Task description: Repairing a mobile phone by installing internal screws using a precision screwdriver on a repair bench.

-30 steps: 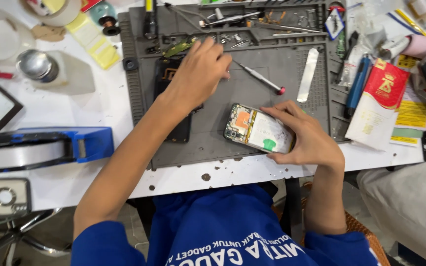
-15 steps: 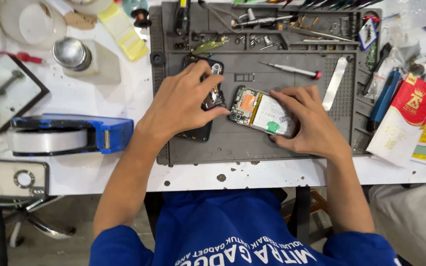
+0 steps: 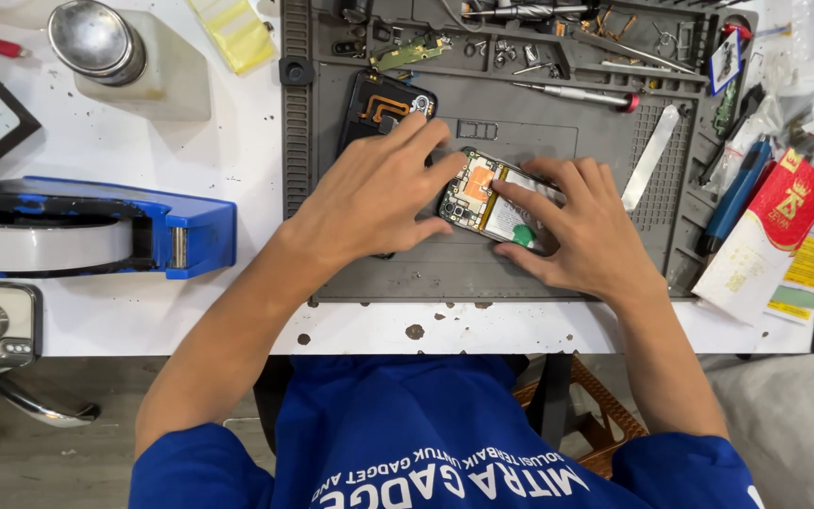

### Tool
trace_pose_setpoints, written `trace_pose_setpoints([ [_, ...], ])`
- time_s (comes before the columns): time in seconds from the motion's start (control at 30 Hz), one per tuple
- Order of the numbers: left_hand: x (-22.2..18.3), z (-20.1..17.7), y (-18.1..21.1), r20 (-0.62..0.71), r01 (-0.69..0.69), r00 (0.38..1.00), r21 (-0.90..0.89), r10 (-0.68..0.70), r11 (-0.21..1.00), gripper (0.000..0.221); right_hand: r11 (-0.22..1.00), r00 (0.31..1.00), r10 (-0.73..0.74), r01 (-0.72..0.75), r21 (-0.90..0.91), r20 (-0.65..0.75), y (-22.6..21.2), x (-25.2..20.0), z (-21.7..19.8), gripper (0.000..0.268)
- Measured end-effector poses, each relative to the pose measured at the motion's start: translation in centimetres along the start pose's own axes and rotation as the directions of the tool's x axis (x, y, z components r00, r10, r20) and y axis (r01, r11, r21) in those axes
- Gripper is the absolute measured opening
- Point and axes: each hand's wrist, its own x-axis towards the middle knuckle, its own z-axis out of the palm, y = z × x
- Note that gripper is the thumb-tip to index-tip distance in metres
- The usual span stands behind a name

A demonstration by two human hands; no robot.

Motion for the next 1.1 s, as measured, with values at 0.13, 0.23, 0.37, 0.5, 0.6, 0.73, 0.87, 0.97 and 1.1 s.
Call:
trace_pose_setpoints([
  [0.13, -0.1, -0.2, -0.5, -0.008, 0.017, 1.000, 0.024, -0.016, 1.000, 0.061, 0.999, 0.998, -0.028, 0.025, -0.046, -0.058, 0.3, -0.2, 0.7, 0.052],
  [0.23, -0.1, -0.3, -0.3, -0.010, 0.012, 1.000, 0.018, -0.011, 1.000, 0.061, 0.996, 0.992, -0.058, 0.050, -0.079, -0.108, 0.1, -0.2, 1.1, 0.049],
  [0.37, 0.2, 0.5, 0.2, -0.012, -0.046, 0.999, -0.009, 0.046, 0.999, 0.058, 0.986, 0.982, -0.075, 0.047, -0.162, -0.174, -0.1, -0.5, 1.9, 0.048],
  [0.5, 0.0, 1.0, 0.5, -0.005, -0.040, 0.999, 0.031, 0.040, 0.999, 0.049, 0.980, 0.987, -0.051, 0.020, -0.198, -0.154, -1.1, 0.1, 1.0, 0.050],
  [0.6, 0.1, 1.1, 0.4, -0.013, -0.053, 0.998, 0.036, 0.054, 0.998, 0.048, 0.960, 0.984, -0.073, 0.024, -0.281, -0.164, -1.7, 0.7, 0.7, 0.043],
  [0.73, 0.1, 0.8, 0.5, -0.019, -0.039, 0.999, 0.023, 0.040, 0.999, 0.046, 0.948, 0.983, -0.060, 0.001, -0.318, -0.174, -2.0, 0.6, 1.2, 0.038],
  [0.87, 0.2, 0.7, 0.4, -0.025, -0.046, 0.999, 0.031, 0.047, 0.998, 0.048, 0.949, 0.985, -0.065, 0.011, -0.317, -0.161, -1.6, -0.1, 1.9, 0.041],
  [0.97, 0.1, 0.3, 0.3, -0.017, -0.033, 0.999, 0.015, 0.033, 0.999, 0.050, 0.986, 0.981, 0.008, -0.039, -0.160, -0.192, -1.0, -0.8, 2.3, 0.061],
  [1.1, -0.1, -1.9, -0.2, 0.013, 0.026, 1.000, 0.088, -0.027, 0.996, 0.062, 0.998, 0.977, 0.038, -0.046, -0.031, -0.212, -0.4, -0.6, 1.5, 0.065],
])
